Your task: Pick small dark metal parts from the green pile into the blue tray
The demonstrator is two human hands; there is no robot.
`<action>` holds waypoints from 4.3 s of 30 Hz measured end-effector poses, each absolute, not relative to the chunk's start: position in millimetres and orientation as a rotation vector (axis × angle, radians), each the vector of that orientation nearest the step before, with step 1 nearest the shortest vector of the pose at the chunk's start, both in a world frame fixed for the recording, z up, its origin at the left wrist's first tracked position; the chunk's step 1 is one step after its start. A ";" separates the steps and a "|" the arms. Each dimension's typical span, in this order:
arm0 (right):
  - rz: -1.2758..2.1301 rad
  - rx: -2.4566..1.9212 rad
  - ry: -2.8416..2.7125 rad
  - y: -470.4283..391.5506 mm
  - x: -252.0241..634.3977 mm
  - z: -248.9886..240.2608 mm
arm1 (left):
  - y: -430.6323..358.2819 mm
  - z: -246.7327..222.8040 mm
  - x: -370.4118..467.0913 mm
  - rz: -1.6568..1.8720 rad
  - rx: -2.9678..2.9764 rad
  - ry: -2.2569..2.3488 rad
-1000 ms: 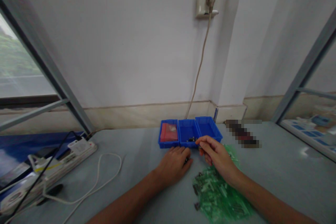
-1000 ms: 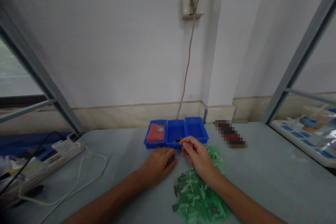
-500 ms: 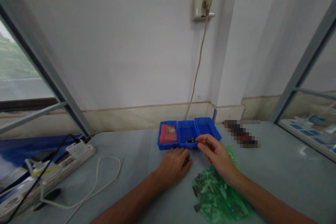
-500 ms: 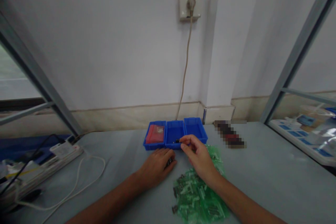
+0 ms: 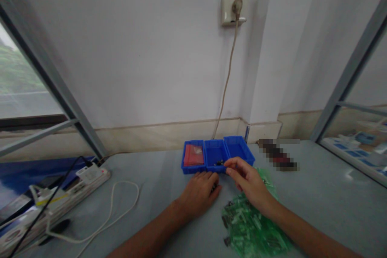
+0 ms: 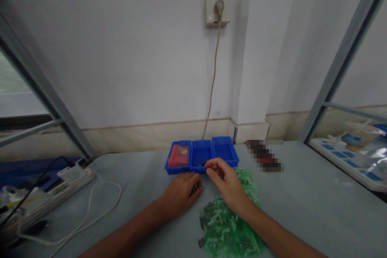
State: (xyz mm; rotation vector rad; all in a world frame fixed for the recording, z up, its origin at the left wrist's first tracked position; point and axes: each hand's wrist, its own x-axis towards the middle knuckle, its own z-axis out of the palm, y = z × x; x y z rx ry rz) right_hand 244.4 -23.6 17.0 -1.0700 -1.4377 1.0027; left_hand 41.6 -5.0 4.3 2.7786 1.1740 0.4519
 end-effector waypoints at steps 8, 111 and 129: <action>1.136 -1.044 -1.324 -19.1 245.4 14.7 | -4.5 3.1 41.0 0.441 2.791 1.183; 1.172 -1.064 -1.300 -22.6 244.7 20.0 | -4.9 2.4 42.2 0.441 2.798 1.182; 1.165 -1.068 -1.296 -20.8 245.1 20.4 | -4.3 1.8 41.9 0.449 2.787 1.183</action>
